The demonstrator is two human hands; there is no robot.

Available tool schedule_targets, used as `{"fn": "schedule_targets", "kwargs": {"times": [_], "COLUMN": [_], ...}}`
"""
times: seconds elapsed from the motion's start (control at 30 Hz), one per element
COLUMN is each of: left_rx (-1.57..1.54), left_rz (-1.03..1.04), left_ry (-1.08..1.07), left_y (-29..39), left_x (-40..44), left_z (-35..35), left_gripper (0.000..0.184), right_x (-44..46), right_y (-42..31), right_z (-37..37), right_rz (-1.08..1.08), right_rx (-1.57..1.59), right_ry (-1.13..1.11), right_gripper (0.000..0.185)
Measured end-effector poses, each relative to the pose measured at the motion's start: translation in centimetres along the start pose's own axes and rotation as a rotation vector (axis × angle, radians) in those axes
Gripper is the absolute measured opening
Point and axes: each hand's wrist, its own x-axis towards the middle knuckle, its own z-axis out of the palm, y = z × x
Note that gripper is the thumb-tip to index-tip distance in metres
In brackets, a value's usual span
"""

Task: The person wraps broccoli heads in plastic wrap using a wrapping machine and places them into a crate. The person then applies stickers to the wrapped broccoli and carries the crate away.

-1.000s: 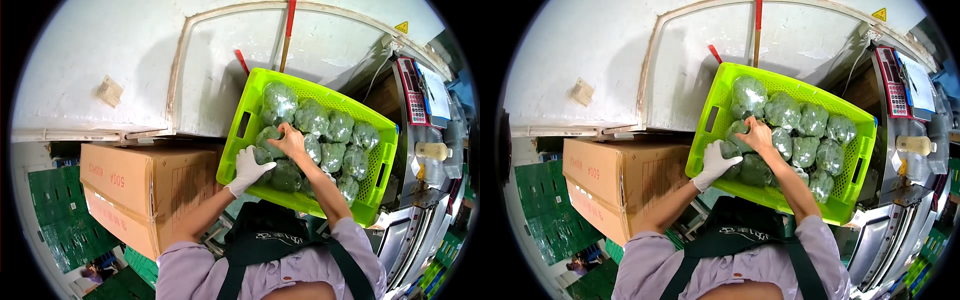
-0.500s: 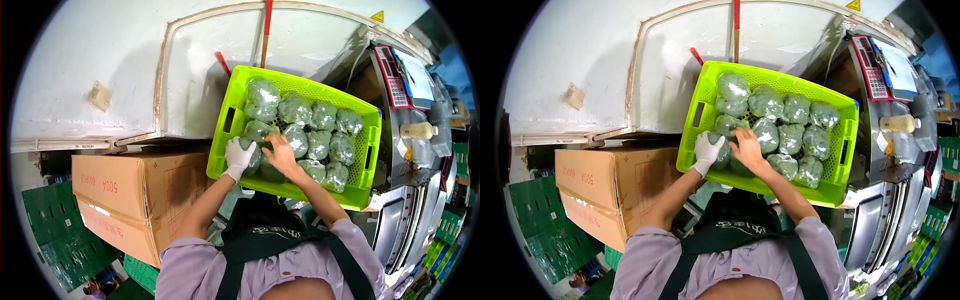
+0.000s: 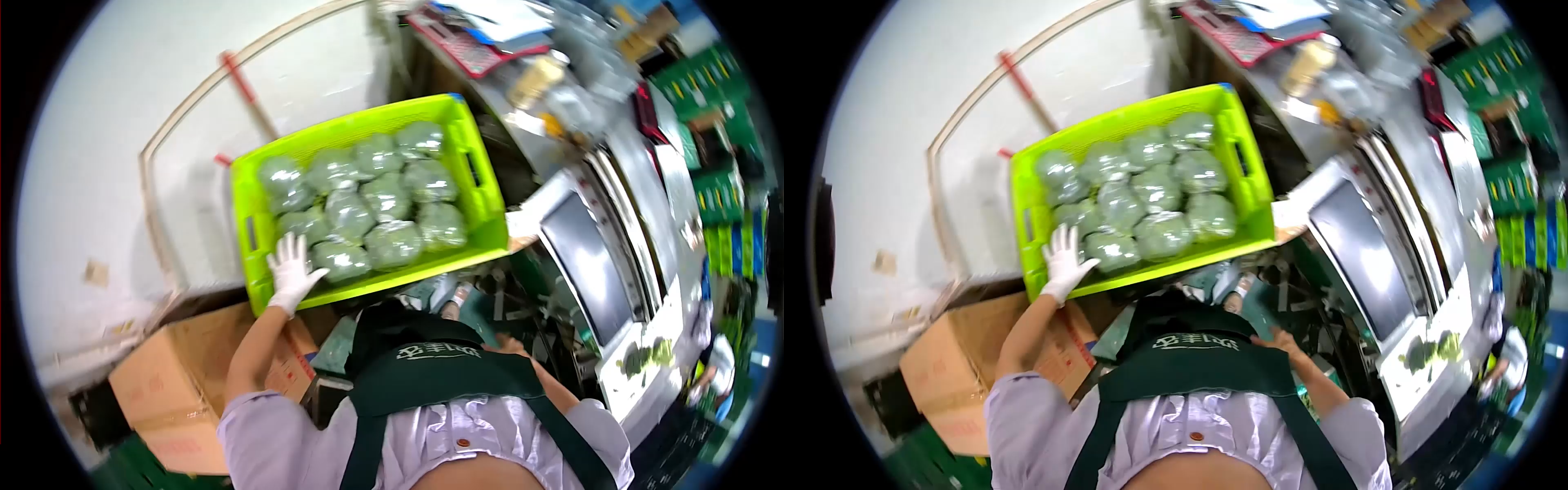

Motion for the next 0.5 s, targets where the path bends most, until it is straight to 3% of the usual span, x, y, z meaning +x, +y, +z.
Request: {"fn": "schedule_targets", "kwargs": {"times": [0.2,0.3,0.37,0.47,0.5], "left_rx": [0.061,0.028,-0.081,-0.380,-0.442], "left_rz": [-0.034,-0.060,-0.137,-0.198,-0.209], "left_ry": [-0.037,-0.094,-0.133,0.139,0.176], "left_y": [0.1,0.5,0.7,-1.5,-2.1], "left_x": [0.2,0.4,0.4,2.1,2.3], "left_z": [0.9,-0.8,-1.7,1.4,1.6], "left_gripper": [0.100,0.096,0.085,0.064,0.057], "right_x": [-3.5,0.7,5.1,15.1,18.1], "right_y": [6.2,6.4,6.2,8.3,7.8], "right_z": [5.8,5.1,3.3,0.8,0.0], "right_rz": [0.174,0.264,0.293,-0.137,-0.326], "right_rx": [0.040,0.014,0.016,0.442,0.780], "right_ry": [-0.230,-0.143,0.062,0.502,0.610], "right_gripper": [0.060,0.059,0.058,0.059,0.059]}}
